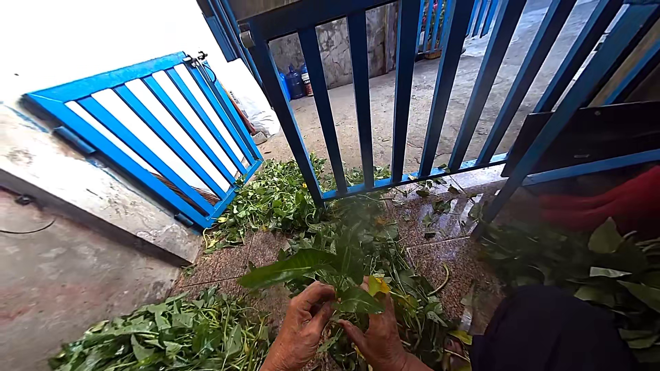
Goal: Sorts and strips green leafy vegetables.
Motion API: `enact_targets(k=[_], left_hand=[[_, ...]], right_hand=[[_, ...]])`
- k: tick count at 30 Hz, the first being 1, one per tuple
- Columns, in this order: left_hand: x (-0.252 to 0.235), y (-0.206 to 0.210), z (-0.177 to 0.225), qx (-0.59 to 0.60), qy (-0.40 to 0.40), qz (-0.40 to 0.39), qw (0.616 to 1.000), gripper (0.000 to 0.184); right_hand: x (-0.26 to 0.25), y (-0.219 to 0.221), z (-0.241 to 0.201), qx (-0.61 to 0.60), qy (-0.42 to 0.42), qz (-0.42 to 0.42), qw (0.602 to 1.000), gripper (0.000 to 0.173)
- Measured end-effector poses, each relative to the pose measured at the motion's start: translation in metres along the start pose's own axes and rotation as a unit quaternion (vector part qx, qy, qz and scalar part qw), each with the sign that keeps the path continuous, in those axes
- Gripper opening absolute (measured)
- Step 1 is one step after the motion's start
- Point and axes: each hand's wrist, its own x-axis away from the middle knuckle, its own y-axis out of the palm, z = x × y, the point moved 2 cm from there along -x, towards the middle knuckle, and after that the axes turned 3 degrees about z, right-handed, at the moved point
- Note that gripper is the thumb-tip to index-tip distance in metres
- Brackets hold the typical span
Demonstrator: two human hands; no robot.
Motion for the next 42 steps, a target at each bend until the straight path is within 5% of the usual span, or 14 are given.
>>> enact_targets(k=[5,12,21,30,35,38,42], left_hand=[[0.002,-0.005,-0.002,0.002,0.012,0.010,1.000,0.016],[-0.001,-0.007,-0.002,-0.020,0.058,0.027,0.998,0.019],[0.002,-0.004,0.000,-0.014,0.042,0.021,0.999,0.017],[0.005,0.001,0.005,-0.019,0.012,0.088,0.996,0.013],[0.005,0.002,0.004,-0.004,-0.017,0.124,0.992,0.016],[0.003,-0.002,0.006,0.029,-0.052,0.148,0.987,0.016],[-0.002,-0.019,0.008,0.057,-0.052,0.187,0.979,0.016]], right_hand=[[-0.023,-0.016,-0.012,-0.014,0.207,-0.197,0.958,0.109],[-0.038,-0.010,-0.036,-0.146,0.025,-0.048,0.988,0.069],[-0.057,-0.004,-0.059,-0.235,0.028,0.048,0.970,0.018],[-0.058,-0.002,-0.063,-0.359,0.108,0.055,0.925,0.017],[-0.045,-0.011,-0.045,-0.225,-0.076,-0.006,0.971,0.017],[-0.033,-0.022,-0.039,-0.130,-0.214,-0.067,0.966,0.018],[0.007,-0.037,-0.037,-0.039,-0.225,-0.263,0.937,0.015]])
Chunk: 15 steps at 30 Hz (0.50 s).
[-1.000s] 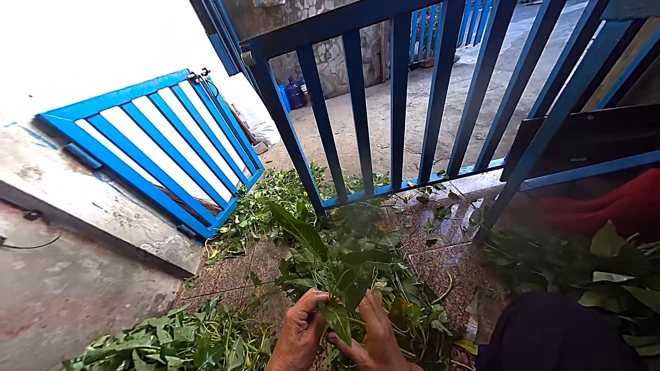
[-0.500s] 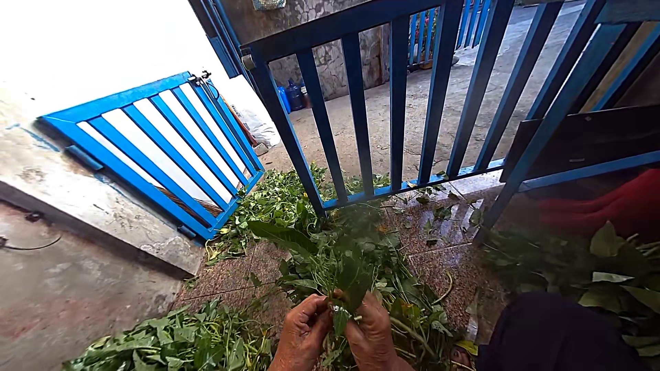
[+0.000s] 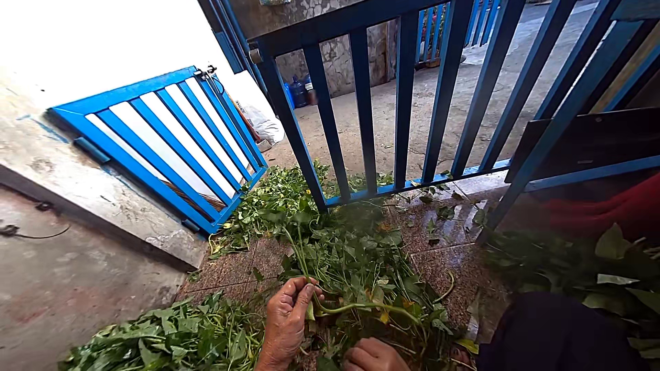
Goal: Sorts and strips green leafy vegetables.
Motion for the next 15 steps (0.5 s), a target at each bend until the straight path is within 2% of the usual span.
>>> enact_targets(k=[1,2,3,4,5,7,9,12,15], left_hand=[[-0.002,-0.003,0.001,-0.003,0.011,-0.005,1.000,0.015],[-0.002,-0.006,0.001,-0.007,0.024,-0.015,1.000,0.015],[-0.002,-0.007,0.001,-0.012,0.041,-0.028,0.999,0.014],[-0.002,-0.007,0.000,-0.017,0.057,-0.042,0.997,0.013],[-0.001,-0.006,0.000,-0.022,0.068,-0.057,0.996,0.013],[0.004,-0.004,-0.001,-0.036,0.072,-0.079,0.994,0.014],[0.008,-0.003,-0.004,-0.056,0.073,-0.095,0.991,0.016],[0.010,0.000,-0.003,-0.072,0.121,-0.107,0.984,0.015],[0.012,0.001,-0.005,-0.070,0.142,-0.107,0.981,0.014]], right_hand=[[0.007,0.003,-0.003,0.009,0.054,-0.097,0.994,0.014],[0.009,0.001,-0.007,0.008,0.125,-0.196,0.972,0.021],[0.005,-0.003,-0.009,-0.006,0.193,-0.284,0.939,0.036],[-0.001,-0.008,-0.009,-0.021,0.230,-0.344,0.910,0.045],[-0.008,-0.013,-0.008,-0.029,0.228,-0.358,0.905,0.044],[-0.021,-0.023,-0.010,-0.028,0.161,-0.268,0.949,0.029],[-0.033,-0.028,-0.012,-0.011,0.101,-0.113,0.988,0.021],[-0.046,-0.027,-0.008,0.029,0.070,0.033,0.997,0.016],[-0.047,-0.023,-0.001,0.044,0.073,0.072,0.994,0.013]])
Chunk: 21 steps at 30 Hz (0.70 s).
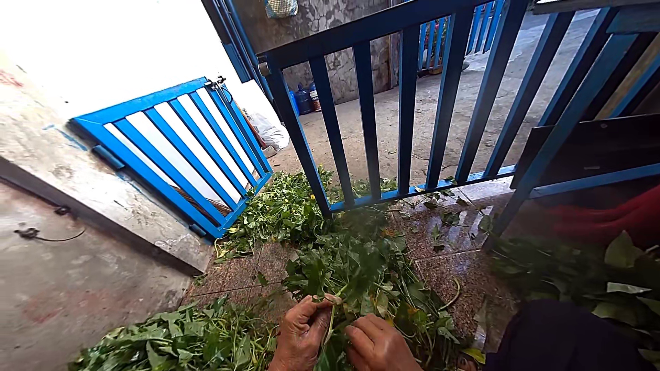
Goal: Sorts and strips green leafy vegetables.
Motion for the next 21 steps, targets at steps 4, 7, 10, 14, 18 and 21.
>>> enact_targets(k=[4,7,10,14,18,21], left_hand=[[0.002,0.002,-0.009,0.002,0.045,-0.014,0.999,0.014],[0.001,0.005,0.005,0.014,0.010,-0.008,1.000,0.013],[0.000,0.006,0.012,0.021,0.010,-0.009,1.000,0.014],[0.000,0.004,0.007,0.026,0.022,-0.016,0.999,0.014],[0.000,0.005,0.008,0.009,0.015,-0.024,1.000,0.014],[0.001,0.005,0.009,0.014,0.002,-0.050,0.999,0.013]], right_hand=[[0.005,0.003,0.005,0.001,0.001,0.020,1.000,0.014],[0.005,-0.001,0.003,-0.015,-0.010,0.056,0.998,0.013],[0.000,-0.007,0.000,-0.046,-0.025,0.136,0.989,0.013],[-0.014,-0.027,-0.006,-0.034,-0.055,0.246,0.967,0.019],[-0.034,-0.045,-0.002,0.037,-0.084,0.270,0.958,0.028],[-0.045,-0.049,0.006,0.067,-0.097,0.249,0.961,0.021]])
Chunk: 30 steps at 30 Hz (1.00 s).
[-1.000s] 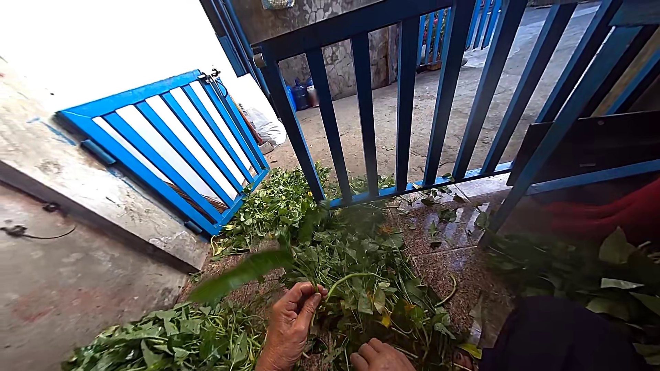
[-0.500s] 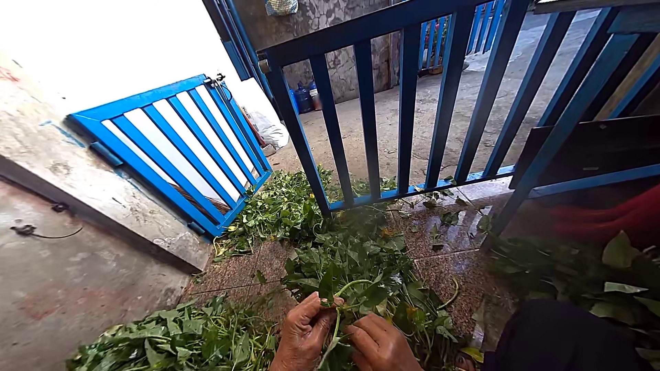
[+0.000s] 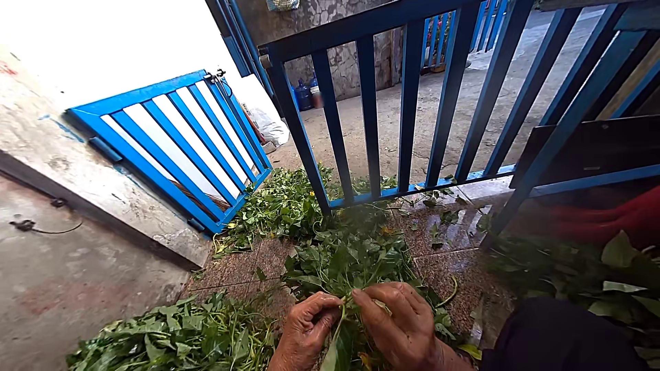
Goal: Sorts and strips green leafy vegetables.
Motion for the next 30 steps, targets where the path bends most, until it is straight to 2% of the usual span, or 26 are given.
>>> enact_targets(k=[4,9,10,12,14,15,16,17,20,23,30], left_hand=[[0.003,0.000,-0.002,0.042,-0.063,-0.028,0.997,0.014],[0.000,0.001,0.002,0.088,-0.082,-0.062,0.991,0.015],[0.000,0.001,0.003,0.085,-0.088,-0.066,0.990,0.015],[0.001,0.002,0.004,0.084,-0.102,-0.083,0.988,0.015],[0.001,0.003,0.002,0.088,-0.116,-0.104,0.984,0.015],[0.001,0.003,0.001,0.091,-0.123,-0.112,0.982,0.015],[0.002,0.003,0.001,0.093,-0.128,-0.117,0.980,0.016],[0.002,0.003,0.001,0.095,-0.130,-0.120,0.980,0.016],[0.001,0.002,0.002,0.107,-0.137,-0.131,0.976,0.016],[0.001,0.001,0.002,0.113,-0.145,-0.149,0.972,0.017],[0.002,0.000,0.002,0.110,-0.147,-0.178,0.967,0.019]], right_hand=[[-0.009,0.001,0.007,0.047,-0.007,-0.055,0.997,0.014],[-0.013,0.005,0.012,0.081,-0.025,-0.098,0.992,0.008],[-0.013,0.007,0.012,0.063,0.002,-0.115,0.991,0.011],[-0.012,0.008,0.015,-0.082,0.143,-0.158,0.974,0.018],[-0.014,0.008,0.021,-0.266,0.311,-0.157,0.899,0.027],[-0.016,0.006,0.023,-0.321,0.353,-0.152,0.866,0.028],[-0.018,0.005,0.025,-0.344,0.367,-0.150,0.851,0.027],[-0.018,0.005,0.026,-0.344,0.359,-0.152,0.854,0.026],[-0.017,0.004,0.029,-0.295,0.252,-0.182,0.904,0.024],[-0.014,0.009,0.035,-0.268,0.180,-0.210,0.923,0.036],[-0.004,0.021,0.048,-0.212,0.145,-0.202,0.945,0.019]])
